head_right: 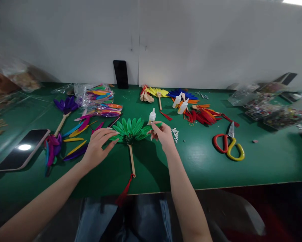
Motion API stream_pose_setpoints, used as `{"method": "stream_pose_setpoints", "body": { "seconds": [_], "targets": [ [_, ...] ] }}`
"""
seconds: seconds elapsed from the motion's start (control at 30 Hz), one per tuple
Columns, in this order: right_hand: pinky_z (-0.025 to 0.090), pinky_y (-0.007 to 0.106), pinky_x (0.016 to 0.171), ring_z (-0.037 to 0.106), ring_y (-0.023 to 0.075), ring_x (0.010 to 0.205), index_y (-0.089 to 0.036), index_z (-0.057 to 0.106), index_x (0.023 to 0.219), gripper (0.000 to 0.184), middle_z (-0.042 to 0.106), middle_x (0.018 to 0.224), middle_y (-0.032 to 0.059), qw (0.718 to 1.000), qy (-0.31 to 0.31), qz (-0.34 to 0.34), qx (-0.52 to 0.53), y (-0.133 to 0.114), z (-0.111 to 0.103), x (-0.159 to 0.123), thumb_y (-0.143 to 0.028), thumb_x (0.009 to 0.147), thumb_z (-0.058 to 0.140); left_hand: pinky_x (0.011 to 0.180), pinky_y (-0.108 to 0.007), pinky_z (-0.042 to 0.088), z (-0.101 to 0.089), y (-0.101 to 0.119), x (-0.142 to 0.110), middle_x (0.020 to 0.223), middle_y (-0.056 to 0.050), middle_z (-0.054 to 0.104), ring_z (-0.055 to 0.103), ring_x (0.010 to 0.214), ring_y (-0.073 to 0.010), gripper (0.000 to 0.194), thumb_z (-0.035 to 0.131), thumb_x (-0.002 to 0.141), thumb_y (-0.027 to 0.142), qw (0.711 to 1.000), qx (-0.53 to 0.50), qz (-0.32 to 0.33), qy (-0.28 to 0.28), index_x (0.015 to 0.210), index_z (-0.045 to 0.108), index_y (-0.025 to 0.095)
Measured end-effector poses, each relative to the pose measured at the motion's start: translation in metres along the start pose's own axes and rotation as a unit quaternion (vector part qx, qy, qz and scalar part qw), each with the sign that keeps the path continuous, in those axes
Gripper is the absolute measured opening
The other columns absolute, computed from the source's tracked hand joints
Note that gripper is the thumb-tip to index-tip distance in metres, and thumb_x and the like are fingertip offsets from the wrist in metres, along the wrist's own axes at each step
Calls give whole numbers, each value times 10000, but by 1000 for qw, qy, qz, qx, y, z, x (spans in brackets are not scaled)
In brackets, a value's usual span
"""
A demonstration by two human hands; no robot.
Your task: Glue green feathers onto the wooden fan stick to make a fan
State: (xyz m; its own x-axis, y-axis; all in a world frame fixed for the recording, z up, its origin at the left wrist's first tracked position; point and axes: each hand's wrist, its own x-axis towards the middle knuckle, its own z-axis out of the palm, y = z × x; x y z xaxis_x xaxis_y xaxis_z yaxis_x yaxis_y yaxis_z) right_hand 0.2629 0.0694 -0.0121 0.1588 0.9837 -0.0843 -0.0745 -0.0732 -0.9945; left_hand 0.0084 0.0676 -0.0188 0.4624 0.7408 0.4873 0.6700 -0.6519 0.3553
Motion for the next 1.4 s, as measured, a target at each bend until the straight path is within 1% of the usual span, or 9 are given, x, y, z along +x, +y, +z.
{"method": "stream_pose_setpoints", "body": {
  "seconds": [0.1, 0.23, 0.43, 0.53, 0.63, 0.8, 0.93, 1.17, 1.4],
  "targets": [
    [313, 202, 327, 503, 96, 378, -183, 592, 825, 311, 603, 520, -14, 999, 2, -35, -42, 3, 2, 2, -470, 715, 632, 986, -386, 336, 2, 1, -1, 1083, -65, 593, 460, 1124, -212, 216, 486, 881, 257, 1000, 5, 3, -15, 1063, 586, 195],
    [317, 209, 313, 468, 85, 338, -173, 602, 819, 381, 598, 529, -1, 994, -18, -57, -88, 6, 4, 5, -534, 804, 482, 979, -374, 344, 4, 0, -2, 1059, -67, 588, 470, 1098, -204, 211, 496, 878, 255, 1000, 11, 6, -13, 1055, 590, 189],
    [395, 237, 378, 520, 139, 401, -199, 597, 898, 280, 495, 433, -40, 987, 3, -94, -133, 13, 6, 6, -448, 778, 554, 980, -369, 346, 4, 0, -3, 1065, -70, 576, 460, 1106, -205, 232, 495, 878, 260, 1000, 16, 13, -17, 1080, 582, 188],
    [419, 246, 425, 524, 135, 409, -197, 609, 912, 258, 497, 468, -34, 973, -8, -139, -185, 17, 11, 6, -416, 807, 522, 1006, -395, 314, 5, 0, -4, 1148, -86, 541, 413, 1167, -225, 302, 477, 886, 295, 998, 36, 17, -40, 1163, 548, 196],
    [422, 240, 455, 552, 138, 450, -183, 609, 931, 250, 524, 516, -20, 963, -8, -162, -214, 23, 16, 7, -384, 826, 502, 1030, -450, 261, 7, 1, -7, 1303, -108, 436, 288, 1275, -274, 423, 447, 890, 394, 993, 70, 24, -91, 1274, 468, 218],
    [395, 224, 440, 551, 139, 465, -183, 591, 993, 257, 509, 519, -24, 956, -7, -172, -237, 30, 20, 8, -357, 840, 482, 1051, -461, 207, 11, 2, -12, 1457, -109, 225, 123, 1351, -281, 539, 345, 911, 462, 982, 92, 36, -163, 1390, 296, 220],
    [399, 224, 460, 529, 132, 459, -192, 582, 1013, 252, 482, 511, -34, 949, -13, -184, -257, 29, 20, 7, -344, 849, 467, 1075, -442, 153, 13, 2, -14, 1474, -87, 190, 92, 1361, -260, 522, 310, 928, 437, 981, 90, 43, -167, 1404, 262, 230],
    [397, 225, 469, 508, 124, 435, -201, 570, 1028, 253, 467, 517, -40, 942, -11, -183, -282, 29, 19, 6, -339, 851, 454, 1080, -456, 140, 12, 4, -13, 1488, -61, 151, 77, 1362, -272, 552, 319, 917, 464, 978, 81, 55, -182, 1418, 211, 256],
    [381, 217, 461, 477, 115, 419, -202, 574, 1013, 240, 431, 501, -51, 935, -7, -189, -301, 33, 20, 9, -328, 847, 453, 1088, -457, 118, 14, 6, -13, 1490, -64, 143, 58, 1364, -270, 562, 324, 908, 490, 974, 85, 70, -197, 1407, 250, 245]
  ]
}}
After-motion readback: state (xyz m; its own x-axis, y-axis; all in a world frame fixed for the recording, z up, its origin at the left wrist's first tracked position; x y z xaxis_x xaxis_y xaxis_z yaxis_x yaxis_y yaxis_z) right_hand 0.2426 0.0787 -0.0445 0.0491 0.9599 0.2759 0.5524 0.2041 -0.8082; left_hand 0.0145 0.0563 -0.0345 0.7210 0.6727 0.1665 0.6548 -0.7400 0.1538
